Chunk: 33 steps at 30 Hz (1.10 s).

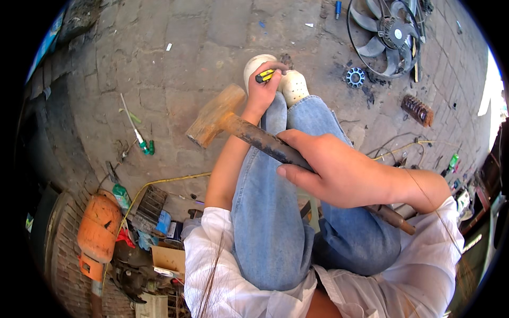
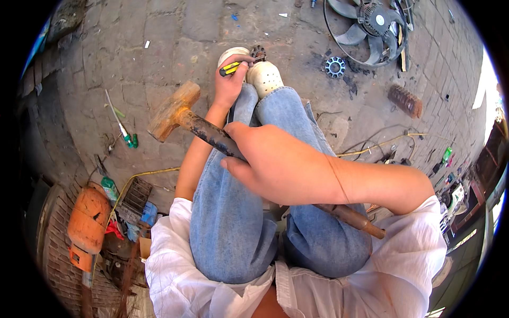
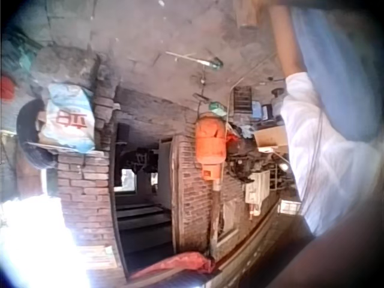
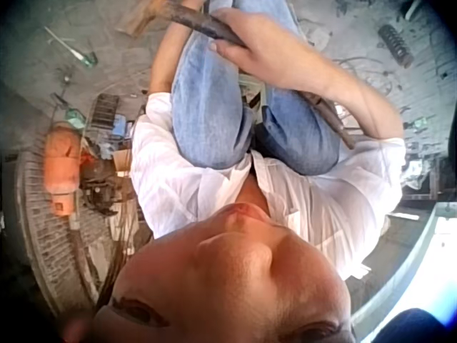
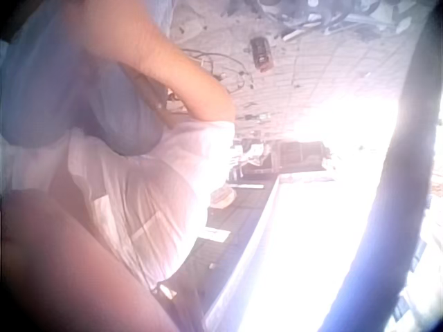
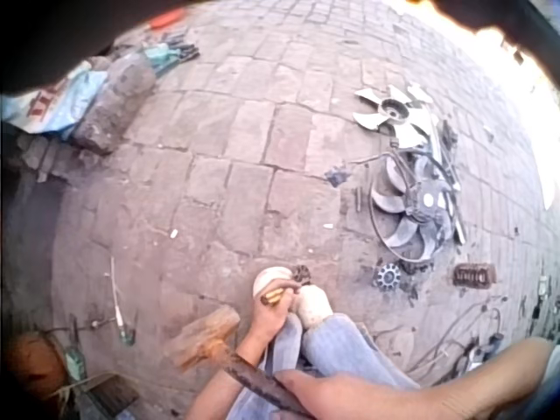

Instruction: The person sits on a low stool and uses a hammer and screwdriver to disassemble a small metal gear and a motor rotor. They strike the gear to loosen it and then use the screwdriver to pry apart the rotor components.

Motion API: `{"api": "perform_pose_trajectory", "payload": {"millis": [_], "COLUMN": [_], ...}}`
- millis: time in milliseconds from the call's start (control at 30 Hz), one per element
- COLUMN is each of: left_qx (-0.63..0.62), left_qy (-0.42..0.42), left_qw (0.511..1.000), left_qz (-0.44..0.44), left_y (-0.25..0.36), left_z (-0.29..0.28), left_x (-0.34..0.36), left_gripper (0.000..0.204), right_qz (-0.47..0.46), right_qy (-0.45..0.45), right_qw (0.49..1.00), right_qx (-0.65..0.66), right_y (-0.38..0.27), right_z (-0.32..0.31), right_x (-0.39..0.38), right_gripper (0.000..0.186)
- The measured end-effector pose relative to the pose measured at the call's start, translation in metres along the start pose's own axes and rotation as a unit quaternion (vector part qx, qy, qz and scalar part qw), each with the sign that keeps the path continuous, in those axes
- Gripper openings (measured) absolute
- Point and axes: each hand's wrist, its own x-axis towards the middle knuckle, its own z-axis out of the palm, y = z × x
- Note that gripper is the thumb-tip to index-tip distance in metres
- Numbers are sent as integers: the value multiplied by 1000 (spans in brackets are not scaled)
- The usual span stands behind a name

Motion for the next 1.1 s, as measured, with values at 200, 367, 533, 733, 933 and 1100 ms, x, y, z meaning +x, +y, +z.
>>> {"api": "perform_pose_trajectory", "payload": {"millis": [200,367,533,733,933,1100], "left_qx": [-5,-31,58,309,422,446], "left_qy": [-3,19,180,279,248,222], "left_qw": [1000,999,978,902,871,867], "left_qz": [-10,-3,92,110,24,15], "left_y": [-4,-3,26,32,0,-3], "left_z": [2,5,-21,-31,-34,-34], "left_x": [-1,1,-12,-9,-29,-38], "left_gripper": [15,18,24,19,30,34], "right_qz": [-30,16,-29,159,194,-7], "right_qy": [-12,19,208,392,349,367], "right_qw": [999,999,972,900,853,875], "right_qx": [-11,26,-104,-111,-336,-316], "right_y": [3,3,55,200,301,214], "right_z": [2,-9,-25,-41,-43,-59], "right_x": [5,-3,-9,15,27,99], "right_gripper": [28,31,41,43,31,33]}}
